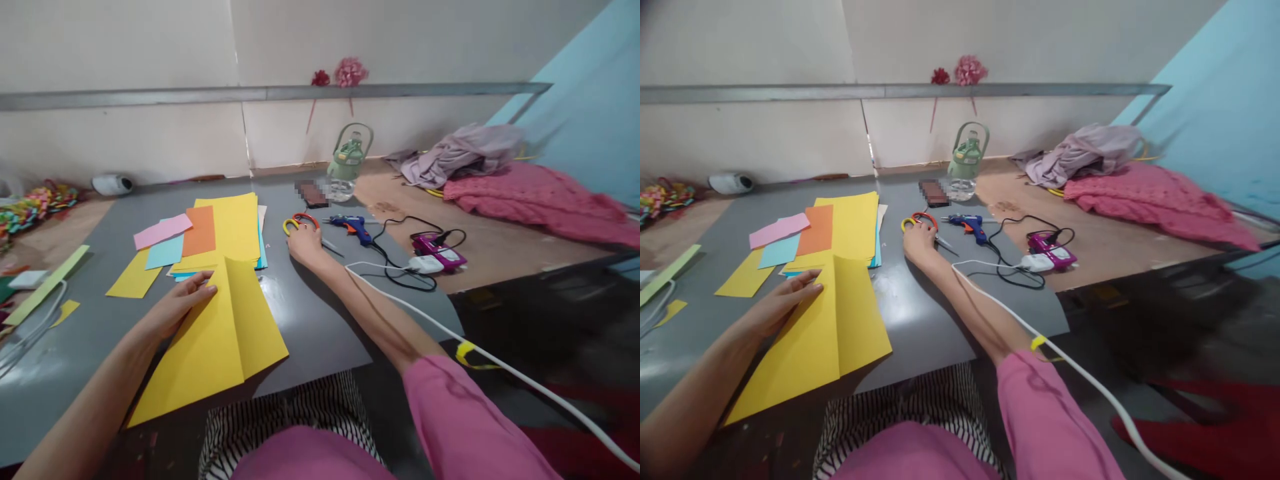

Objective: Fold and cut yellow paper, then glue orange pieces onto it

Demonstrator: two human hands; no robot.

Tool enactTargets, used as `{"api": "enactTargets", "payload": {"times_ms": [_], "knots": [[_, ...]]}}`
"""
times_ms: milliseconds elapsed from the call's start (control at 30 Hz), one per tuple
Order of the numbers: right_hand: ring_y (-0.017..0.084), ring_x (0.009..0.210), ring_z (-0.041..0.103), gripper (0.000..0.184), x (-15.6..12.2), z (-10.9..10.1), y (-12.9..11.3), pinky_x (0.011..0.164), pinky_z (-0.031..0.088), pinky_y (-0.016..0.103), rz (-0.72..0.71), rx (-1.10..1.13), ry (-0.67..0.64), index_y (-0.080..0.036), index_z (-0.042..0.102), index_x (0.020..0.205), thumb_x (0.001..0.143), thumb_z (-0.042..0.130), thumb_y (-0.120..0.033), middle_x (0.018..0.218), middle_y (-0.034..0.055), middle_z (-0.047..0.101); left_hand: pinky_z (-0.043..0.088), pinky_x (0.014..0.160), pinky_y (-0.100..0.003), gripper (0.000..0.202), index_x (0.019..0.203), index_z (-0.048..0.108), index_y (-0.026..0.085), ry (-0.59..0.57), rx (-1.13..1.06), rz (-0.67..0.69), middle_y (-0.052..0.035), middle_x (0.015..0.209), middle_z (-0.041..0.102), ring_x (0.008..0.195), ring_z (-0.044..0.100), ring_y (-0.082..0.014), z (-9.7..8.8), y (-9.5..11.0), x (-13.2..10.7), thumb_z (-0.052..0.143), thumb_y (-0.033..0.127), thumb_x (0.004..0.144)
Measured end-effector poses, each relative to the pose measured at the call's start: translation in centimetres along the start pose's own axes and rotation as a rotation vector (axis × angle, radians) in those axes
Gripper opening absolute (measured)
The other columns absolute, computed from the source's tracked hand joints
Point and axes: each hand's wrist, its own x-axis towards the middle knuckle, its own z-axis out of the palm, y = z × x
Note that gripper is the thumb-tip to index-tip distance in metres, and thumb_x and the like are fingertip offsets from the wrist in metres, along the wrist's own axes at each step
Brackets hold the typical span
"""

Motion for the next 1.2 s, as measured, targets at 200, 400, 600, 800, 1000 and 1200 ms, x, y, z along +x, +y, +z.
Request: {"api": "enactTargets", "payload": {"times_ms": [200,400,600,800,1000,1200], "knots": [[0.026,0.119,0.057,0.032,-3.7,-0.5,-0.7,0.100,0.046,0.045,-0.184,0.067,-0.058,-0.017,0.062,0.124,0.098,0.054,-0.034,0.127,0.0142,0.063,0.062,0.070,-0.032,0.064,0.127,0.055,0.029,-0.112,-0.077,-0.020,-0.0060,0.113,0.075,0.086,0.076,-0.0245,-0.1,-0.3,0.0,0.082,0.045,0.072],[0.024,0.112,0.061,0.032,-2.9,-1.3,-0.1,0.092,0.048,0.038,-0.262,0.137,-0.048,-0.023,0.067,0.115,0.102,0.044,-0.040,0.121,0.0116,0.068,0.062,0.069,-0.031,0.065,0.128,0.055,0.029,-0.079,-0.057,-0.015,-0.0053,0.111,0.076,0.086,0.076,-0.0247,0.0,-0.3,0.0,0.082,0.047,0.071],[0.023,0.109,0.063,0.039,4.3,-1.8,1.9,0.090,0.055,0.046,-0.064,0.128,0.077,-0.018,0.058,0.128,0.095,0.062,-0.038,0.129,0.0097,0.061,0.061,0.073,-0.031,0.060,0.119,0.055,0.025,-0.084,-0.088,0.015,-0.0050,0.109,0.075,0.085,0.076,-0.0226,0.1,-0.5,0.4,0.083,0.046,0.071],[0.023,0.108,0.063,0.038,6.3,-2.1,1.3,0.090,0.055,0.045,-0.170,0.336,0.095,-0.018,0.059,0.127,0.095,0.062,-0.039,0.128,0.0097,0.061,0.059,0.075,-0.032,0.049,0.116,0.059,0.024,-0.193,-0.113,0.045,-0.0052,0.108,0.074,0.083,0.074,-0.0207,-0.2,-0.8,0.5,0.079,0.045,0.077],[0.018,0.096,0.067,0.027,2.5,-5.3,0.7,0.085,0.051,0.031,-0.269,0.731,0.159,-0.017,0.067,0.108,0.100,0.046,-0.031,0.105,0.0079,0.074,0.055,0.071,-0.031,0.055,0.131,0.052,0.023,0.029,0.239,0.268,-0.0034,0.096,0.069,0.082,0.069,-0.0199,0.8,-0.7,1.4,0.067,0.046,0.084],[0.013,0.075,0.064,0.031,-4.1,-6.5,0.4,0.070,0.049,0.026,-0.216,1.550,-0.128,-0.020,0.069,0.084,0.077,0.074,-0.049,0.082,0.0021,0.072,0.051,0.089,-0.036,0.038,0.122,0.062,0.020,0.205,0.569,0.672,-0.0110,0.126,0.066,0.108,0.064,-0.0225,3.6,2.8,0.5,0.057,0.041,0.090]]}}
